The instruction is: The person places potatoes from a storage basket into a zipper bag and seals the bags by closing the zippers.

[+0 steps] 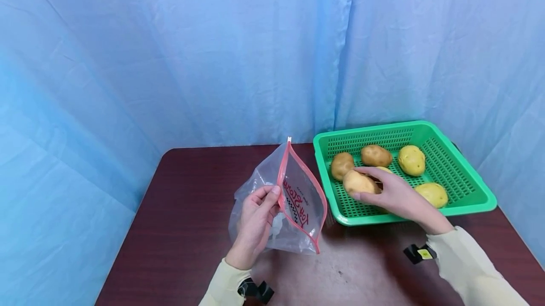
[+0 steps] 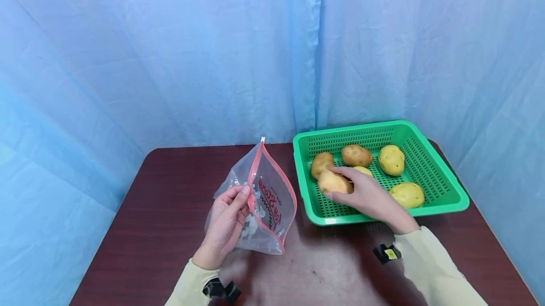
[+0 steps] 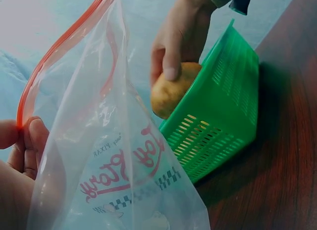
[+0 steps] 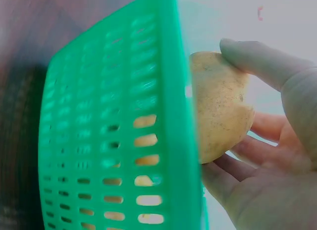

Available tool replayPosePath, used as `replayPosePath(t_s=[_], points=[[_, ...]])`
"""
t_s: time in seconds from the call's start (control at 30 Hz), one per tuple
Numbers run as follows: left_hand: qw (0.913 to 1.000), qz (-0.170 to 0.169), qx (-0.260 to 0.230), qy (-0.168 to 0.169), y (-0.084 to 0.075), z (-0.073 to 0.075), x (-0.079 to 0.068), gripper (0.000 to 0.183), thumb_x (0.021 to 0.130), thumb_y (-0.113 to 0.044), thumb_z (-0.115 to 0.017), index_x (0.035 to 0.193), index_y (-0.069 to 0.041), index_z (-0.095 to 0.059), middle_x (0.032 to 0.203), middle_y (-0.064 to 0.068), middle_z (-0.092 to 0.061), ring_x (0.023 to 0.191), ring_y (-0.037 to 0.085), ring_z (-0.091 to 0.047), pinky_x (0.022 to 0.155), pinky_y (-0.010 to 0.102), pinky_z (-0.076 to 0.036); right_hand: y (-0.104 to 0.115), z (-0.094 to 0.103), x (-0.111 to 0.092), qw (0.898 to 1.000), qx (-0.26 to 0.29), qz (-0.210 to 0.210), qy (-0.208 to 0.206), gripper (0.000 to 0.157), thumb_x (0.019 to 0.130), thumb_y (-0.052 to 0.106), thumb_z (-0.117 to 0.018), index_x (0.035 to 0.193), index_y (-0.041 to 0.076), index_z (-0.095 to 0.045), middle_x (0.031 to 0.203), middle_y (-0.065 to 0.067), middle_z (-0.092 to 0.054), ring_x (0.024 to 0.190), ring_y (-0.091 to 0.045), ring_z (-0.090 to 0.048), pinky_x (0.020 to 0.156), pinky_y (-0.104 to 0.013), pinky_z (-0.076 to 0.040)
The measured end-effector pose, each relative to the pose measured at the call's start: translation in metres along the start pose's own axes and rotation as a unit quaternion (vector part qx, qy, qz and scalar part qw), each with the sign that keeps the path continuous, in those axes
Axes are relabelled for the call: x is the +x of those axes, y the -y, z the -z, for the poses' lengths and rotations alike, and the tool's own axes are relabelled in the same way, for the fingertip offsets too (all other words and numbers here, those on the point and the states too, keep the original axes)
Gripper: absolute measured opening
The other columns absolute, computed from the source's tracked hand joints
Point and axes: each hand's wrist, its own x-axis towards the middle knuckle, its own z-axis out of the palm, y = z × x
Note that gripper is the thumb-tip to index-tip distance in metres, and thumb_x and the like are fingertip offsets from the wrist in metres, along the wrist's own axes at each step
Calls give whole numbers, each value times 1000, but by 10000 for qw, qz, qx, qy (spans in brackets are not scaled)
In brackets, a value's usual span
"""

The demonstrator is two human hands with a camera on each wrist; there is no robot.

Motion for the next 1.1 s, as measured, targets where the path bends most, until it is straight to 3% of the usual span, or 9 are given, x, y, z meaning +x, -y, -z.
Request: replayPosePath(t_s=[0.33,0.57,0.83,1.1], points=[[10000,-28,-54,6,-1,-2,0,10,102,-15,-67,105,-6,-70,88,4,-65,77,14,-60,75,23,-57,21,4,-23,9983,529,-88,-220,67,96,42,-75,152,16,-49,142,-5,-57,115,-21,-59,86,-24,-53],[9999,-31,-88,49,-1,-5,0,10,102,-14,-67,106,-4,-70,89,4,-66,76,13,-61,75,24,-57,42,7,-33,9938,1009,84,-457,65,95,31,-77,152,18,-50,141,-9,-58,113,-7,-61,86,-17,-54],[10000,-17,-66,64,-1,-6,-1,14,102,-15,-67,108,-3,-70,89,4,-66,75,13,-61,75,24,-57,61,6,-41,9884,1295,236,-760,64,95,23,-78,152,16,-50,147,-7,-53,115,-1,-60,88,-15,-53],[9998,-25,-134,112,-2,-10,-1,13,102,-15,-67,107,-4,-70,88,3,-66,75,13,-60,73,23,-56,83,1,-47,9789,1705,332,-1079,63,95,16,-78,152,23,-51,150,-6,-52,123,-1,-58,92,-15,-51]])
